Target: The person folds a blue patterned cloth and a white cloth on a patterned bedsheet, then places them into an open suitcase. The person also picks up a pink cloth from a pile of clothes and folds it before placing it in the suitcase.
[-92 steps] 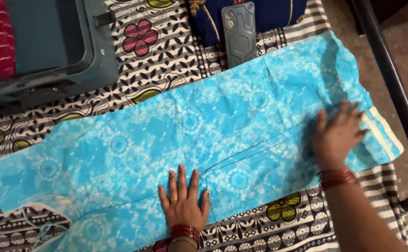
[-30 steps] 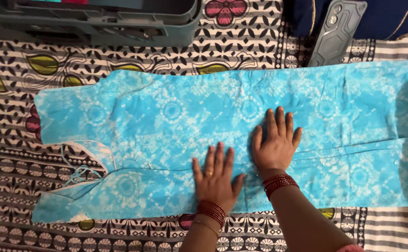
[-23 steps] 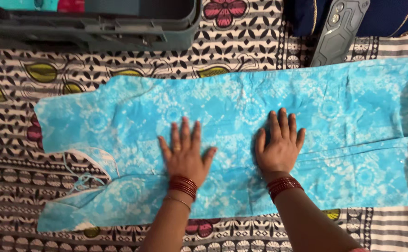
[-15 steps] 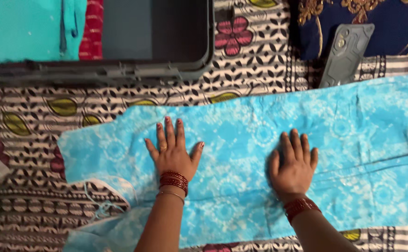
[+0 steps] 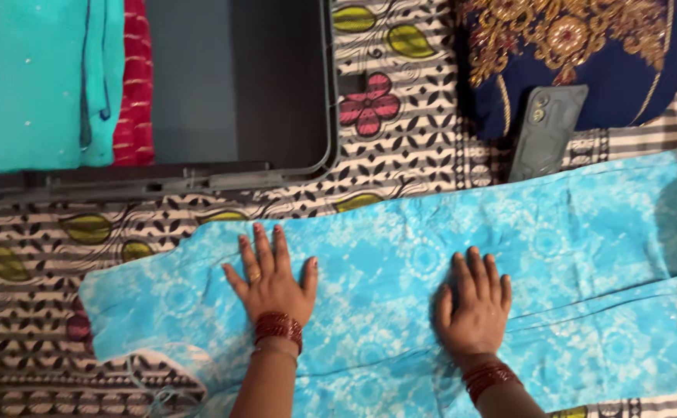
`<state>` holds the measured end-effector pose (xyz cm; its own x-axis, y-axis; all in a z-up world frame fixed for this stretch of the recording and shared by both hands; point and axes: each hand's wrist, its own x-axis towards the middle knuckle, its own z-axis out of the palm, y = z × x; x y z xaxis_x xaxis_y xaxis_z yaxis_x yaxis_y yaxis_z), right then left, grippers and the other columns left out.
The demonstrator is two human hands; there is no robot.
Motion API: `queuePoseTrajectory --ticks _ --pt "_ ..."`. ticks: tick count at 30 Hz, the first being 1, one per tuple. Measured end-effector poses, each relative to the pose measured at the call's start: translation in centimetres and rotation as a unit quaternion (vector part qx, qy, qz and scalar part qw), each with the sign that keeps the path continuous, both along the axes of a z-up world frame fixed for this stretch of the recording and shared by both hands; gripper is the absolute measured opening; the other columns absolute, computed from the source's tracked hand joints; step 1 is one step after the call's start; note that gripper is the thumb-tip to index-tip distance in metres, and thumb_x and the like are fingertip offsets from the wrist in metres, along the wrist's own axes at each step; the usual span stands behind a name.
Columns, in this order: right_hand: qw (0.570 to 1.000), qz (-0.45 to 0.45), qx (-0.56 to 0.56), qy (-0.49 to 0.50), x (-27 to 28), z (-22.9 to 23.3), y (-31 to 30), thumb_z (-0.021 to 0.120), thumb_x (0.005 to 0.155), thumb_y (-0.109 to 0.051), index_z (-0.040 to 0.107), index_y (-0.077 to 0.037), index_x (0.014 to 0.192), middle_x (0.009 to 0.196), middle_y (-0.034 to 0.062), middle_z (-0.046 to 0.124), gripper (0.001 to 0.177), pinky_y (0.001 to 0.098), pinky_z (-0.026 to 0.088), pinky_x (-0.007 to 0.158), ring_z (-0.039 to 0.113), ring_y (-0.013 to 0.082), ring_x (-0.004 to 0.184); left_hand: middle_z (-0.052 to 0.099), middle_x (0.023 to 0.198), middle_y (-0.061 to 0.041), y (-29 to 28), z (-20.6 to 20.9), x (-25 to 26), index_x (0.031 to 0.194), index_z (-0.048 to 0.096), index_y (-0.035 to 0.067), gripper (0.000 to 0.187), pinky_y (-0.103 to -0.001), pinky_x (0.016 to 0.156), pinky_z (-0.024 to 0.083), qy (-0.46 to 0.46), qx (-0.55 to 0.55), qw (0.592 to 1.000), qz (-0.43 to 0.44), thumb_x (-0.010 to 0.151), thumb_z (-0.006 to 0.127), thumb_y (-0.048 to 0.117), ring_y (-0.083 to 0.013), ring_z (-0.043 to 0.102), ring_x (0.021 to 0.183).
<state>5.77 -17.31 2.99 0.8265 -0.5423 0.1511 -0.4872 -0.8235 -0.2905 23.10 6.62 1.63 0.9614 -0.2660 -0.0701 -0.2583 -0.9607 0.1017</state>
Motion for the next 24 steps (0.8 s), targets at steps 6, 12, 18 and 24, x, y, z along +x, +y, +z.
queuePoseTrajectory --ticks 6,12,18,24 --pt "1.0 -0.001 0.005 0.012 0.1 -0.3 -0.5 0.05 0.091 -0.033 0.052 -0.015 0.148 0.158 0.0109 0.046 0.059 0.0567 0.02 0.123 0.037 0.0365 0.148 0.016 0.169 -0.011 0.3 -0.9 0.0 0.158 0.031 0.018 0.079 -0.066 0.119 -0.001 -0.019 -0.025 0.999 -0.008 0.093 0.039 0.062 -0.035 0.011 0.155" --pt "1.0 0.002 0.004 0.013 -0.1 -0.4 -0.9 0.05 0.092 -0.034 0.051 -0.016 0.148 0.159 0.0101 0.044 0.059 0.0559 0.019 0.123 0.035 0.0358 0.149 0.011 0.169 -0.013 -0.1 -0.8 0.0 0.158 0.024 0.017 0.081 -0.067 0.117 0.0 -0.005 0.011 1.0 -0.014 0.093 0.037 0.062 -0.0356 0.006 0.155" --pt "1.0 0.001 0.025 0.009 -0.2 -0.2 -1.0 0.053 0.092 -0.034 0.053 -0.015 0.146 0.158 0.0096 0.046 0.057 0.0556 0.019 0.123 0.034 0.0349 0.15 0.006 0.17 -0.01 -1.6 3.5 3.0 0.161 0.013 0.019 0.09 -0.064 0.117 0.002 0.157 0.119 0.98 -0.006 0.092 0.046 0.066 -0.0326 0.005 0.154" --pt "0.998 0.04 0.05 -0.007 -0.8 -0.4 -4.1 0.062 0.088 -0.029 0.06 -0.017 0.137 0.148 0.0119 0.056 0.051 0.0543 0.038 0.107 0.052 0.0351 0.132 0.022 0.167 -0.01 -0.2 5.9 6.6 0.158 0.028 0.015 0.095 -0.046 0.121 0.024 0.148 0.056 0.986 -0.057 0.083 0.075 0.05 -0.0309 0.025 0.152"
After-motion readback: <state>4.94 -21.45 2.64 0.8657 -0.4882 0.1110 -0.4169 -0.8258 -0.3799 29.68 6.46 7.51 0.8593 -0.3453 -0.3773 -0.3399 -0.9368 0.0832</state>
